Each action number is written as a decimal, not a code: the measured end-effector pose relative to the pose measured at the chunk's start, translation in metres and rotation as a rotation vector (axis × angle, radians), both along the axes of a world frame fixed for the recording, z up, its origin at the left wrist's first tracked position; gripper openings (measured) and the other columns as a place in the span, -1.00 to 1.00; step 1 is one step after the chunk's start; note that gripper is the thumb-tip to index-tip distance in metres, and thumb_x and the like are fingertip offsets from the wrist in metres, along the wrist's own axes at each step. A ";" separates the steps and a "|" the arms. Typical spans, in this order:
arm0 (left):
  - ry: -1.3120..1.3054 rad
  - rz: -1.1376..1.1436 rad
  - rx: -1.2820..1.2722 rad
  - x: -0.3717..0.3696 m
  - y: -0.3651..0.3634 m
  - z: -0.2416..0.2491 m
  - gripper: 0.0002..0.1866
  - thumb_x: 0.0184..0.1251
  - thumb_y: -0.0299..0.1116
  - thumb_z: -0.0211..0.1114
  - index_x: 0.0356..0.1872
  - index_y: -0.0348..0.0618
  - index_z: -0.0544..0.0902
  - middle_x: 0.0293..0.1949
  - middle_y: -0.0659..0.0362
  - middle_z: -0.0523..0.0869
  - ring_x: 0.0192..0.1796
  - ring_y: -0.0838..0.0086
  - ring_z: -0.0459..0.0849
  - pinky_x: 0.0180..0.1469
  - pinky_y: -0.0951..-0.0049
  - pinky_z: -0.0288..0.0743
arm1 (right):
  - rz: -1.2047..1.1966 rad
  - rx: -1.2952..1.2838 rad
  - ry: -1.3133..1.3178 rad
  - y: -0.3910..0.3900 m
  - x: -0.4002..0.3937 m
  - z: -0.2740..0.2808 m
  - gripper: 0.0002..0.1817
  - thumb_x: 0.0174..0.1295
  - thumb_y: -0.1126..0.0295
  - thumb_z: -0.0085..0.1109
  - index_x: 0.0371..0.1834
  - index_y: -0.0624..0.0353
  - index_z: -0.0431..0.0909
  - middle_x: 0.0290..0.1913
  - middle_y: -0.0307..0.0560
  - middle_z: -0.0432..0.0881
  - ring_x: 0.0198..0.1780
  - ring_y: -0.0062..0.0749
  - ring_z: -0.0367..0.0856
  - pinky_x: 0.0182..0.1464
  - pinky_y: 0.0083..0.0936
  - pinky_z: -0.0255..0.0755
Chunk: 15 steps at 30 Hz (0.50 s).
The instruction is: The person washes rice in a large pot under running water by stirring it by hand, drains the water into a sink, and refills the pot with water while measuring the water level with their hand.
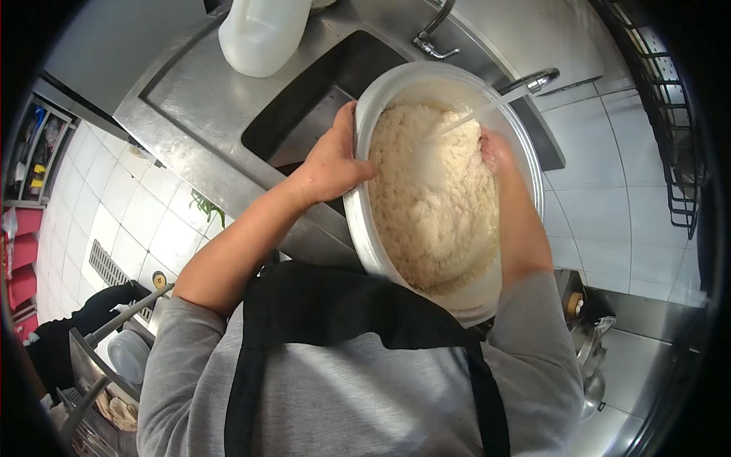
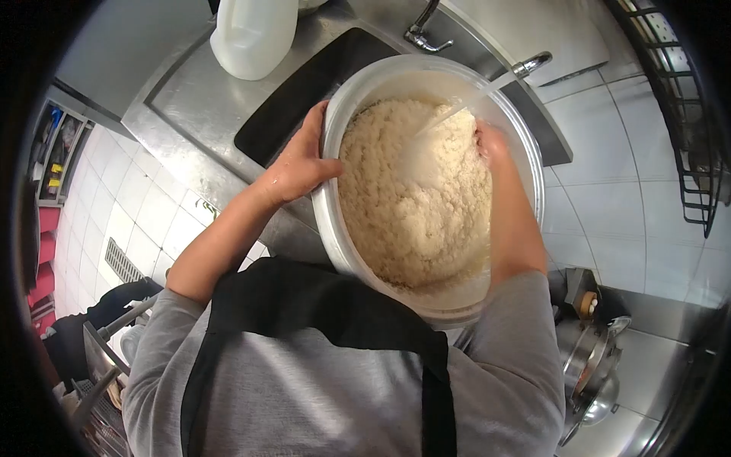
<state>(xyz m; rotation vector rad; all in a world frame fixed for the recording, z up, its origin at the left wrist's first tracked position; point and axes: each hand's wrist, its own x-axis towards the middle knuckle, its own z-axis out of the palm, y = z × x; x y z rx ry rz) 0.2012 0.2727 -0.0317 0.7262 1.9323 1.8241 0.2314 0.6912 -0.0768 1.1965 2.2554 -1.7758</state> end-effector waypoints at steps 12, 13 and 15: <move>0.040 -0.021 -0.057 -0.002 -0.003 0.000 0.05 -0.21 -0.37 0.34 0.34 -0.46 -0.09 0.00 -0.28 0.52 0.08 0.05 0.55 0.14 0.34 0.38 | 1.550 0.628 -0.453 -0.221 -0.023 0.049 -0.60 -0.10 0.19 0.23 -0.29 0.31 0.62 -0.34 0.14 0.65 -0.29 -0.11 0.63 -0.22 -0.31 0.47; 0.046 -0.028 -0.052 -0.002 -0.003 0.000 0.05 -0.21 -0.37 0.34 0.34 -0.46 -0.09 0.01 -0.28 0.51 0.08 0.05 0.54 0.14 0.34 0.38 | 1.576 0.647 -0.550 -0.227 -0.006 0.056 -0.61 -0.13 0.15 0.25 -0.36 0.26 0.65 -0.34 0.11 0.66 -0.27 -0.04 0.62 -0.21 -0.29 0.47; -0.024 -0.031 -0.007 -0.003 -0.001 -0.004 0.00 -0.20 -0.47 0.34 0.33 -0.44 -0.04 0.10 -0.14 0.42 0.18 0.22 0.42 0.25 0.40 0.24 | 1.775 0.750 -0.497 -0.214 0.027 0.063 -0.56 -0.27 0.15 0.37 -0.31 0.20 0.67 -0.39 0.08 0.66 -0.27 -0.07 0.63 -0.15 -0.30 0.46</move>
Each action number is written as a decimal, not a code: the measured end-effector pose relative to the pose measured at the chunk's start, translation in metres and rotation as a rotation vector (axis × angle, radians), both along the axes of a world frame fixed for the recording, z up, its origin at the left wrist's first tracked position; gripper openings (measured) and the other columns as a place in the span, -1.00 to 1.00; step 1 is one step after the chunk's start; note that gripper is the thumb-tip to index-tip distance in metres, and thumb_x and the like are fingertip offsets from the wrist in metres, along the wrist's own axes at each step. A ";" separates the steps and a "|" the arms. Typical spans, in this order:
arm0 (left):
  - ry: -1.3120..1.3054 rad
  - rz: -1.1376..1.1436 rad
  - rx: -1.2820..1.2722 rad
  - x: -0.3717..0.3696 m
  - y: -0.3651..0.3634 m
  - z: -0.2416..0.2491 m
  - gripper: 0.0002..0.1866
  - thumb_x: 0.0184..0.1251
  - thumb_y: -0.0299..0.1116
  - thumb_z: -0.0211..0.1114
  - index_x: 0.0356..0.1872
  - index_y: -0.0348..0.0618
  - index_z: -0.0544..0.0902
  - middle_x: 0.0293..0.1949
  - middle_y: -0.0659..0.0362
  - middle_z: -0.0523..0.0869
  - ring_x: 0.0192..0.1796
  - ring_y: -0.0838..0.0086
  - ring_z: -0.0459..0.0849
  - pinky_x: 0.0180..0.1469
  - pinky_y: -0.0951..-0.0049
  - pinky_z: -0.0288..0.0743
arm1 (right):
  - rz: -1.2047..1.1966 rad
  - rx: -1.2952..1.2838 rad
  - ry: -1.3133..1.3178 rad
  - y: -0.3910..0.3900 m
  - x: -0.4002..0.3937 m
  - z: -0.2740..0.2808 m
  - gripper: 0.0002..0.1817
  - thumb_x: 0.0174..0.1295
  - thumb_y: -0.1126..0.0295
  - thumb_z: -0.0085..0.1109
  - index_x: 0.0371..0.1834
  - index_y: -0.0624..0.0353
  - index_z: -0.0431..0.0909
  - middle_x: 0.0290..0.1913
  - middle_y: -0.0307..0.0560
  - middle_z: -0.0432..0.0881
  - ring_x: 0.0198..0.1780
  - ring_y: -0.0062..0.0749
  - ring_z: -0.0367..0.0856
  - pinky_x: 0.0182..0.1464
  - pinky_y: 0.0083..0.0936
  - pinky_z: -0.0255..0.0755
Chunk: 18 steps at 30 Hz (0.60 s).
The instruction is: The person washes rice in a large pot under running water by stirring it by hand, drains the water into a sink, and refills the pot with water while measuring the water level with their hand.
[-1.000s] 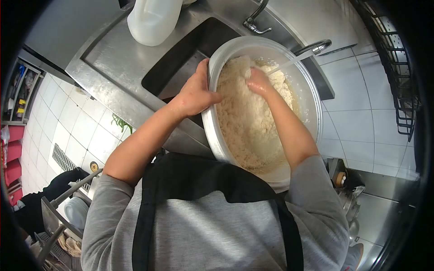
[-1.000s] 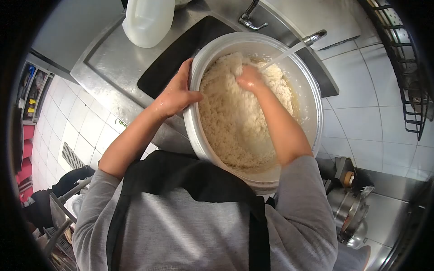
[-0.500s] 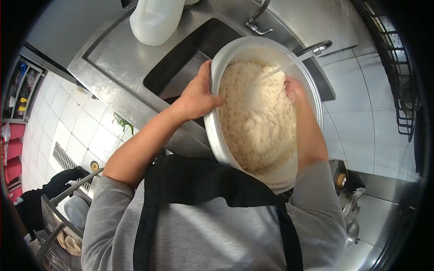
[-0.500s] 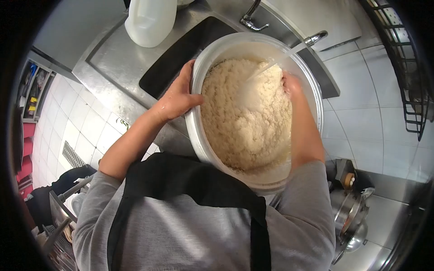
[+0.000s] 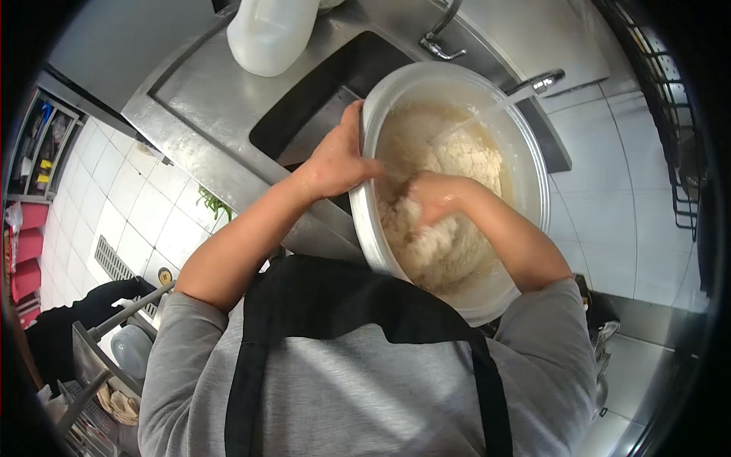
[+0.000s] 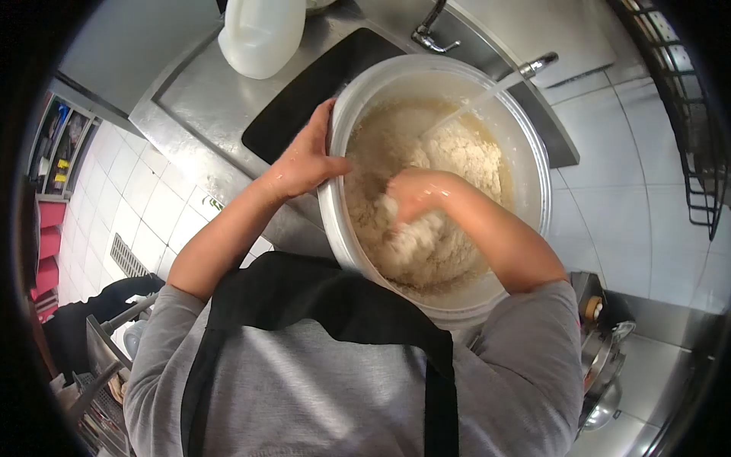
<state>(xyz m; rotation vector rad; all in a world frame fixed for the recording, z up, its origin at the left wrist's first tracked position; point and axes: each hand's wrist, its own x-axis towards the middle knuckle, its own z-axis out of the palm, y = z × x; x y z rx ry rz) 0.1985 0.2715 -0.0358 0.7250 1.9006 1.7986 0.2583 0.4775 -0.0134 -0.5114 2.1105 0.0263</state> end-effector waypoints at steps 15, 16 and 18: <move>0.047 0.035 -0.001 0.003 0.005 -0.001 -0.01 -0.19 -0.41 0.31 0.32 -0.50 -0.05 0.05 -0.28 0.47 0.12 0.06 0.51 0.18 0.34 0.34 | -0.288 0.276 0.366 0.003 0.069 -0.108 -0.35 -0.20 0.12 0.39 -0.01 0.25 0.51 0.26 0.10 0.29 0.25 -0.07 0.29 0.21 -0.13 0.30; 0.042 0.033 0.006 0.003 0.005 -0.002 -0.01 -0.19 -0.41 0.30 0.32 -0.49 -0.05 0.04 -0.28 0.47 0.11 0.06 0.51 0.18 0.34 0.34 | -0.299 0.353 0.404 -0.005 0.047 -0.103 -0.35 -0.21 0.07 0.40 -0.04 0.24 0.53 0.18 0.09 0.37 0.21 -0.11 0.35 0.16 -0.17 0.35; 0.032 0.029 0.015 0.005 0.004 -0.002 -0.02 -0.19 -0.42 0.29 0.32 -0.49 -0.05 0.03 -0.28 0.48 0.10 0.06 0.52 0.17 0.34 0.34 | -0.422 0.334 0.507 0.005 0.010 -0.106 -0.32 -0.23 -0.03 0.41 -0.07 0.22 0.54 0.04 0.06 0.49 0.11 -0.16 0.45 0.08 -0.21 0.41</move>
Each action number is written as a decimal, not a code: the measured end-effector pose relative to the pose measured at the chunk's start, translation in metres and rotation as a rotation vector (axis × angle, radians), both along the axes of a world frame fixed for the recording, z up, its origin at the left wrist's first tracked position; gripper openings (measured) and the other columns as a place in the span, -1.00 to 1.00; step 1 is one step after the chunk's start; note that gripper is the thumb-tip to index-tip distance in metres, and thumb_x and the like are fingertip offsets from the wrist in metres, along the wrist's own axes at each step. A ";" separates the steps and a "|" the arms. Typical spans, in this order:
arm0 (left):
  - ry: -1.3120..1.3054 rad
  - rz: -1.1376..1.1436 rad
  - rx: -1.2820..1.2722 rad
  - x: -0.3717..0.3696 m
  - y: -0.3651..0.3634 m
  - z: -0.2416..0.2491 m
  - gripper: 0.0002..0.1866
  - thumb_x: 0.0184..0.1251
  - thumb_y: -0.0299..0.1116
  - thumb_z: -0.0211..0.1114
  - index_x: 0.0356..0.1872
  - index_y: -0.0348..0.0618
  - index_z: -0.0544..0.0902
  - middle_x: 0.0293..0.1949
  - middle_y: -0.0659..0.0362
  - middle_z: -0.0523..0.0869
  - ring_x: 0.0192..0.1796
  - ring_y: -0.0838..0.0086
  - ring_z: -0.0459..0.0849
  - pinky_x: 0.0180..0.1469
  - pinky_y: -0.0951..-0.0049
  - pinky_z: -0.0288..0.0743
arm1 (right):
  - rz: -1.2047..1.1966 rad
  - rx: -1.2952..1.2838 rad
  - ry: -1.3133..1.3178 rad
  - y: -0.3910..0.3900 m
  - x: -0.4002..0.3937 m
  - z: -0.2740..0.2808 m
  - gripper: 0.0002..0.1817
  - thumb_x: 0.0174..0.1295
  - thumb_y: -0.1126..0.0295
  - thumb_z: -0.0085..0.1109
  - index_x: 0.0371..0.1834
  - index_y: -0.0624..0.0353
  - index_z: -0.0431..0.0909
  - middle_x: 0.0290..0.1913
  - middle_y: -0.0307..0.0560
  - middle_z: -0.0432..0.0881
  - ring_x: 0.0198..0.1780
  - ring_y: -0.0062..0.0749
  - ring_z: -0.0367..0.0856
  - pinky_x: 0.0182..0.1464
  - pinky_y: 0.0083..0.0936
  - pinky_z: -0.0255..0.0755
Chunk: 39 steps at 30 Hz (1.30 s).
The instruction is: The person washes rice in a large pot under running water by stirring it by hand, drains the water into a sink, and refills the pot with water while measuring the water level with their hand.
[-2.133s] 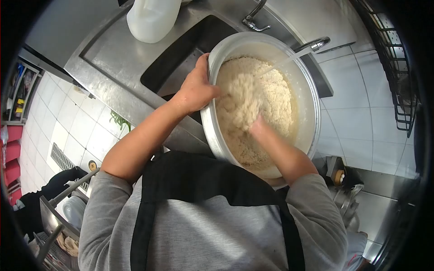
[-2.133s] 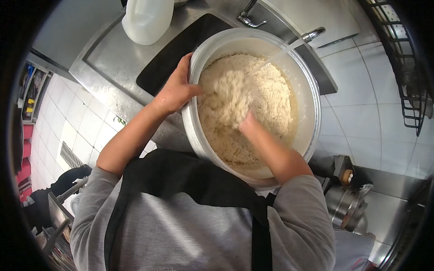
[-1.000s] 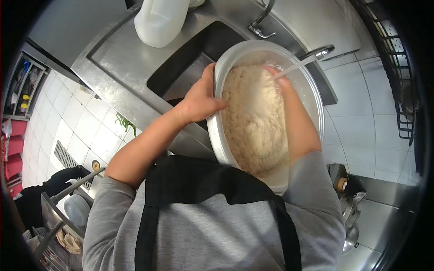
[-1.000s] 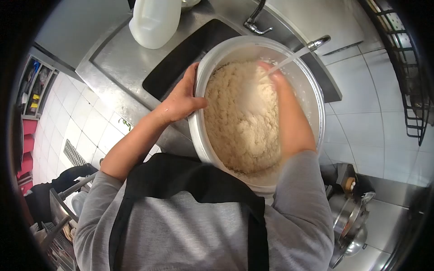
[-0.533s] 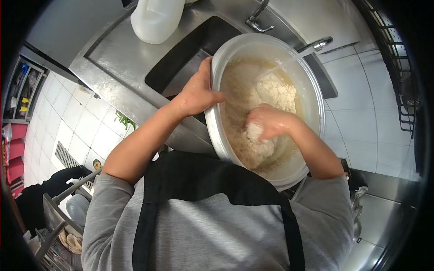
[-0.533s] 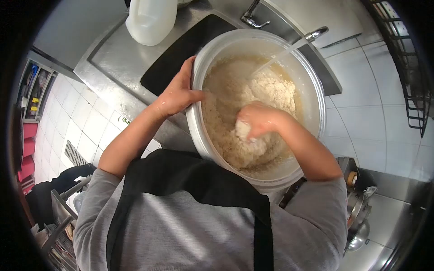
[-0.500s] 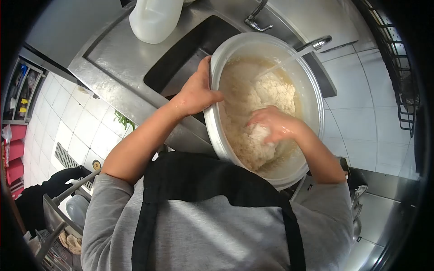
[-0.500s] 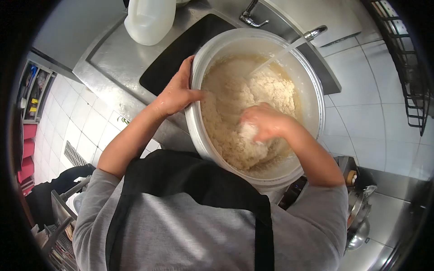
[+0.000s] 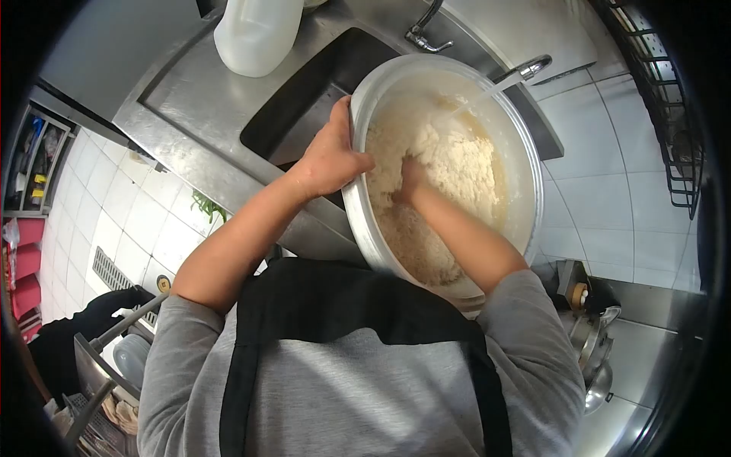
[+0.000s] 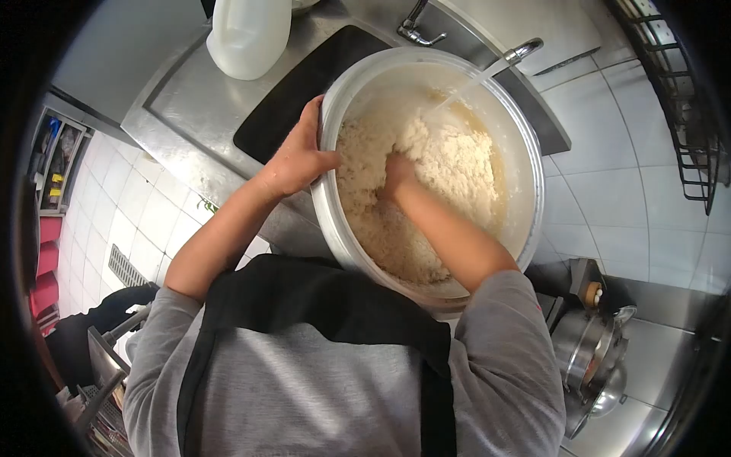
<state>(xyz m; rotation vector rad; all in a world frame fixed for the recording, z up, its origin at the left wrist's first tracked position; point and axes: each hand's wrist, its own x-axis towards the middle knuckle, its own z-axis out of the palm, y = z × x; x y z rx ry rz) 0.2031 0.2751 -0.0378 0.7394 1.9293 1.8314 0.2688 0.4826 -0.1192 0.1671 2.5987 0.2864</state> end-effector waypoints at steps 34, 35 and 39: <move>-0.054 -0.024 -0.102 0.002 -0.005 0.017 -0.02 -0.18 -0.46 0.28 0.33 -0.48 -0.07 0.11 -0.20 0.41 0.19 0.17 0.41 0.26 0.41 0.22 | -0.224 0.142 0.600 0.149 -0.033 0.009 -0.57 0.41 0.18 -0.28 0.23 0.02 0.41 0.26 0.17 0.37 0.33 0.02 0.26 0.28 -0.11 0.23; -0.010 -0.009 -0.097 0.000 -0.004 0.012 0.00 -0.18 -0.42 0.29 0.33 -0.51 -0.09 0.05 -0.26 0.46 0.13 0.10 0.47 0.21 0.38 0.29 | -0.185 0.003 0.581 0.151 -0.048 0.021 -0.57 0.35 0.13 -0.21 0.15 0.05 0.48 0.18 0.20 0.44 0.26 0.04 0.34 0.26 -0.18 0.26; 0.045 -0.015 -0.102 -0.002 -0.005 0.011 0.03 -0.19 -0.38 0.31 0.32 -0.53 -0.11 -0.01 -0.32 0.51 0.07 0.03 0.55 0.16 0.36 0.36 | -0.366 -0.328 0.496 0.090 -0.106 0.041 -0.44 0.05 -0.03 0.11 -0.06 0.23 0.59 -0.08 0.23 0.60 0.00 0.04 0.55 0.12 -0.28 0.36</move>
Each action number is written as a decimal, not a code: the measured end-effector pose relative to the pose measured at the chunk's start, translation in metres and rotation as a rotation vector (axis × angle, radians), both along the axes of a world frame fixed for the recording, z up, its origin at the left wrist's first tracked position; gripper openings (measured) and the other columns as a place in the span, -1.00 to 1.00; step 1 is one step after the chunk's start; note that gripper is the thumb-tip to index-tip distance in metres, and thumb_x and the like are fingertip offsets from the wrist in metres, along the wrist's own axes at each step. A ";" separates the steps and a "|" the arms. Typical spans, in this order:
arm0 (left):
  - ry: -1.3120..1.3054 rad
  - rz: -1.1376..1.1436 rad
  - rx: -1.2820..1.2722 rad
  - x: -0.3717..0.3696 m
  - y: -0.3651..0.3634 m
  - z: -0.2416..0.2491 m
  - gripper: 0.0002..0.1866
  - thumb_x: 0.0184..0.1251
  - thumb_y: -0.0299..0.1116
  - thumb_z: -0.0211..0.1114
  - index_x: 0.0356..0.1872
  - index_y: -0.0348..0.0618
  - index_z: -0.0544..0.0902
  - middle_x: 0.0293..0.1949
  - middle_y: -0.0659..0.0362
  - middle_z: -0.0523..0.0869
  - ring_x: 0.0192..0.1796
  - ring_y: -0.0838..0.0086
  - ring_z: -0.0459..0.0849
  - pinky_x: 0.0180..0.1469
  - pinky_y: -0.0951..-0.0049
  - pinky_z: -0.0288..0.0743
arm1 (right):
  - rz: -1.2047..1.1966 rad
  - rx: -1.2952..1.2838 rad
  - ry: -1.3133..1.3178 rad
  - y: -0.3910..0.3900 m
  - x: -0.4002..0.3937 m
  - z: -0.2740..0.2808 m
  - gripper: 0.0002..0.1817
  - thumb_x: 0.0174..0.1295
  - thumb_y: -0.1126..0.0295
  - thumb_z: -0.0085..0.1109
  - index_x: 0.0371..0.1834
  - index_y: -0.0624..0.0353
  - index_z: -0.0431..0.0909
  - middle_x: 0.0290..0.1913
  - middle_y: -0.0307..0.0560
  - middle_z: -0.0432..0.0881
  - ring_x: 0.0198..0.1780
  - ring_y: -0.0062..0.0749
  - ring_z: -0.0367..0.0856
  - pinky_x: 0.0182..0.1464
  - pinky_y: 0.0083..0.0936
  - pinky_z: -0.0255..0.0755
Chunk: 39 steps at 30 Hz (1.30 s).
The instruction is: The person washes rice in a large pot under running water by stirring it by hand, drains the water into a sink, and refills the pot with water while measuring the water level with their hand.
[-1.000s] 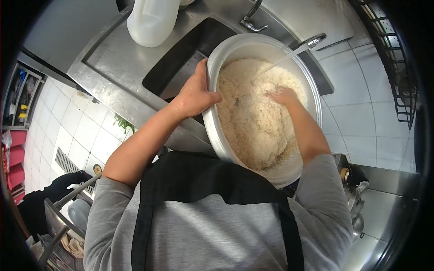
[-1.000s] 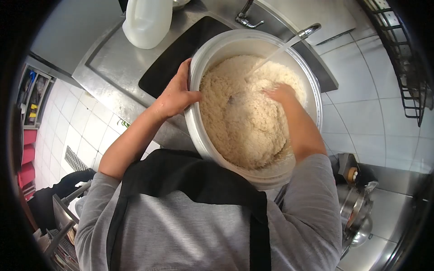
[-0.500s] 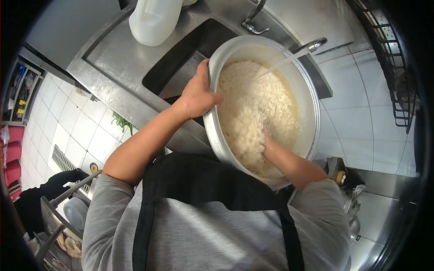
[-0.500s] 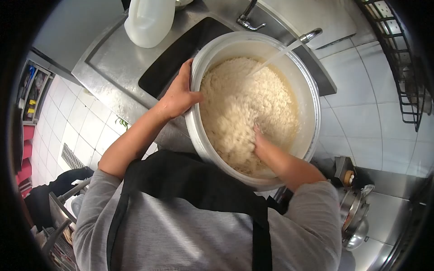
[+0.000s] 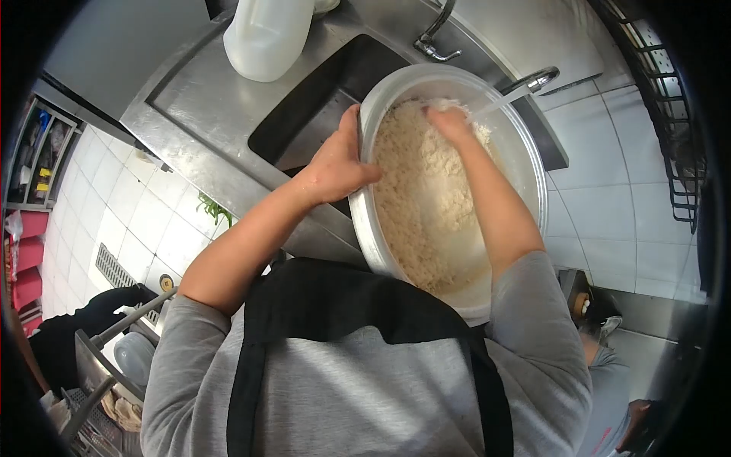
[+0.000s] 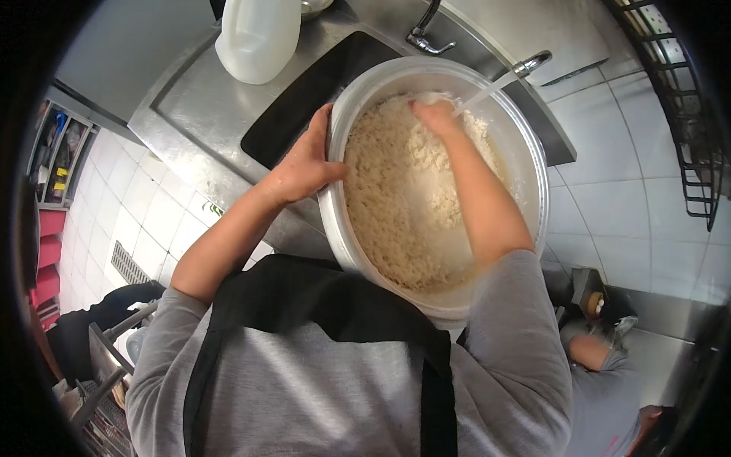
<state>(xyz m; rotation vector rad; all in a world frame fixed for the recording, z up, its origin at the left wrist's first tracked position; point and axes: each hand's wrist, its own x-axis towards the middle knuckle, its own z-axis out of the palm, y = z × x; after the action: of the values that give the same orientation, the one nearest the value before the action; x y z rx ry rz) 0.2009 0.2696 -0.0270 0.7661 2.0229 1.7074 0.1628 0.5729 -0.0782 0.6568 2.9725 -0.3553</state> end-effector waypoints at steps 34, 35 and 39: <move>-0.161 0.050 0.182 0.009 0.008 0.005 0.05 -0.30 -0.61 0.35 0.33 -0.48 -0.06 0.26 -0.15 0.28 0.35 0.20 0.21 0.39 0.39 0.05 | 0.070 0.214 -0.542 0.015 0.058 -0.044 -0.19 0.14 -0.25 -0.10 0.36 0.05 0.22 0.35 0.03 0.28 0.41 -0.10 0.12 0.42 -0.25 -0.05; -0.238 0.011 0.212 0.009 0.009 0.008 0.03 -0.29 -0.65 0.32 0.33 -0.47 -0.06 0.24 -0.14 0.29 0.34 0.21 0.23 0.38 0.39 0.05 | 0.040 0.172 -0.598 0.034 0.064 -0.030 -0.20 0.16 -0.27 -0.13 0.36 0.03 0.23 0.35 0.01 0.29 0.41 -0.12 0.13 0.41 -0.27 -0.04; -0.225 0.041 0.161 0.012 0.006 0.017 -0.07 -0.20 -0.60 0.26 0.32 -0.41 0.00 0.11 -0.12 0.43 0.15 0.23 0.45 0.23 0.40 0.28 | -0.044 -0.153 -0.791 0.113 0.106 0.002 -0.12 0.10 -0.46 -0.25 0.36 -0.11 0.24 0.38 0.01 0.25 0.41 -0.12 0.14 0.39 -0.29 0.02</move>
<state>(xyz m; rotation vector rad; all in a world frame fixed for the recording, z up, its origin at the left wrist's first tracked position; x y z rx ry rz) 0.2132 0.2752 -0.0105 0.5560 1.7787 1.9043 0.2692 0.6861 -0.0761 0.6501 2.1621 -0.2431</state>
